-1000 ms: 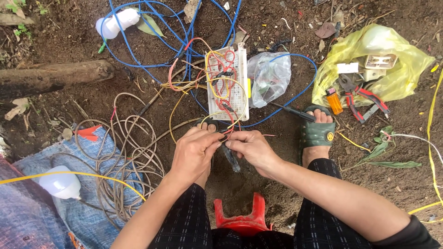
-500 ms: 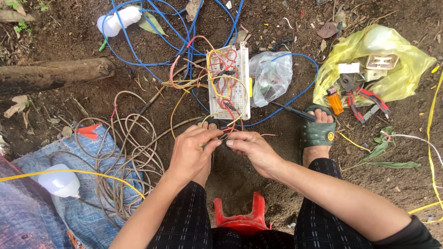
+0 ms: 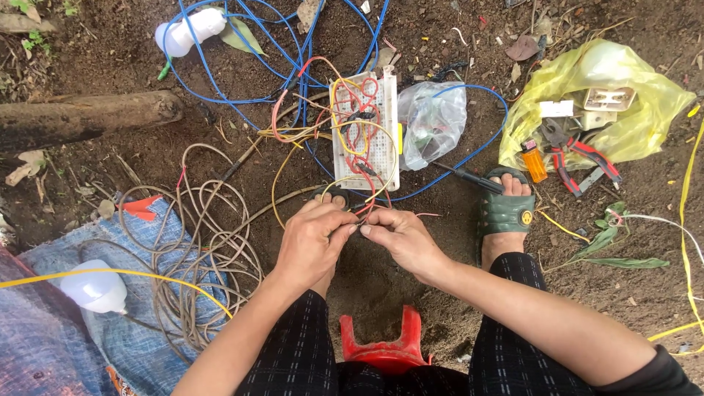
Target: The person sits on a small red stool outdoors and works on a breadboard circuit. They strip wire ends, twist them together, and use a lighter to heat-shrink the insulation. They also wrap electrical tape around wire connections and adjust components on the board.
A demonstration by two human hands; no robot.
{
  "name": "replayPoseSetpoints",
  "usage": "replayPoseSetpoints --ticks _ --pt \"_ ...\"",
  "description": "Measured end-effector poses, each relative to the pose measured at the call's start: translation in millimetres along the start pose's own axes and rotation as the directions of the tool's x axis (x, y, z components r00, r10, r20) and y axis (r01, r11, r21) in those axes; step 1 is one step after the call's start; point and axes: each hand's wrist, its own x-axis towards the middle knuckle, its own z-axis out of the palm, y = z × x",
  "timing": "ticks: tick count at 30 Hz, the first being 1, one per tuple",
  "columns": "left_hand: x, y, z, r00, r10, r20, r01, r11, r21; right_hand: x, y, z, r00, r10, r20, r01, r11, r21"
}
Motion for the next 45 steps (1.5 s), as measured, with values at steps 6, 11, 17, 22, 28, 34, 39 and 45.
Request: replayPoseSetpoints --ticks 6,11,17,22,28,34,39,45 --pt "-2.9 -4.4 2.8 1.000 -0.004 0.001 0.004 0.999 -0.046 0.8 -7.3 -6.3 0.997 -0.075 0.006 0.075 0.982 -0.175" --pt "-3.2 -4.2 2.9 1.000 -0.016 -0.007 0.015 0.997 -0.070 -2.7 -20.5 -6.8 0.980 -0.197 0.026 0.195 0.930 -0.311" --pt "-5.5 -10.0 4.8 1.000 -0.019 -0.011 0.018 0.998 -0.059 -5.2 -24.5 -7.9 0.972 -0.232 0.035 0.228 0.902 -0.366" --pt "-4.9 -9.5 4.8 1.000 -0.007 -0.023 0.005 0.995 -0.103 -3.8 -17.8 -14.0 0.988 -0.143 0.059 0.154 0.955 -0.253" --pt "-2.4 -13.0 6.0 0.995 0.092 -0.047 -0.097 0.990 -0.103 -9.2 -25.7 -12.8 0.997 -0.061 0.049 0.068 0.988 -0.142" --pt "-4.3 -16.8 7.1 0.982 0.152 -0.110 -0.159 0.985 -0.060 -14.1 -33.6 -22.7 0.995 0.045 0.093 -0.039 0.997 -0.061" --pt "-5.9 -28.3 20.2 0.969 0.228 -0.100 -0.231 0.973 -0.020 -18.9 -49.6 -20.8 0.987 0.004 0.160 -0.014 0.998 0.059" --pt "-5.3 -24.4 14.7 0.967 0.218 -0.129 -0.227 0.972 -0.057 -14.0 -55.7 -33.4 0.962 -0.236 0.135 0.255 0.956 -0.147"
